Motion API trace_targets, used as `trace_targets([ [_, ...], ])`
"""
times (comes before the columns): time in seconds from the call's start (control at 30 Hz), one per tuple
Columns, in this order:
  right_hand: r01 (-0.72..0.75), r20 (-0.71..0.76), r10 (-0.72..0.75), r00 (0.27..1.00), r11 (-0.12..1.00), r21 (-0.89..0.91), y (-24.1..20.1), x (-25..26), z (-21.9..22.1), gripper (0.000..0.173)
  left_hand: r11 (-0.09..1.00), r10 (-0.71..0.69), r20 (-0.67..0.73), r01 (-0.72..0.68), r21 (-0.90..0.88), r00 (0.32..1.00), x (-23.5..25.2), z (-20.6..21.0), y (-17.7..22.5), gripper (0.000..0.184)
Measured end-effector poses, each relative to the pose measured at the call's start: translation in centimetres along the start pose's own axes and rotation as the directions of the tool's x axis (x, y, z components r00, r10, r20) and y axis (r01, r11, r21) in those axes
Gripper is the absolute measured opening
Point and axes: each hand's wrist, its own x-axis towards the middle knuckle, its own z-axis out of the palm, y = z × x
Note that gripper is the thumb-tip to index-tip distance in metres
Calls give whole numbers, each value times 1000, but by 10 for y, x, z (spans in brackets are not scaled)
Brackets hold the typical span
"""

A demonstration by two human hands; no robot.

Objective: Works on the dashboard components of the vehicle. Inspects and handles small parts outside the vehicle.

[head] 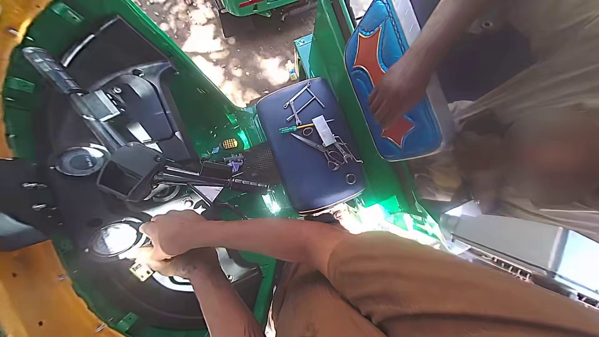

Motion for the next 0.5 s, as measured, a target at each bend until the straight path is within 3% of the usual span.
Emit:
trace_targets([
  [0.1, 21, -22, -22, 1000, 1000, -16, 5, 8, 7, 56, 999, -31, 1, 31, -33, 1000, 0, 2, 4, 54],
  [0.2, 1, -23, -2, 1000, 1000, -19, 5, 10, 6, 58, 989, -150, 35, 149, 24, 988, -1, -3, 7, 63],
  [0.27, -13, -1, 13, 1000, 1000, -14, 3, 10, -1, 60, 974, -214, -86, 219, 54, 973, 1, 0, 8, 66],
  [0.37, -18, 5, 18, 1000, 1000, -17, 3, 10, 0, 60, 966, -255, -42, 256, 17, 966, -3, -9, 13, 62],
  [0.5, -21, 0, 21, 1000, 1000, -12, 3, 13, -1, 60, 935, -306, -168, 329, 134, 937, 1, -2, 16, 60],
])
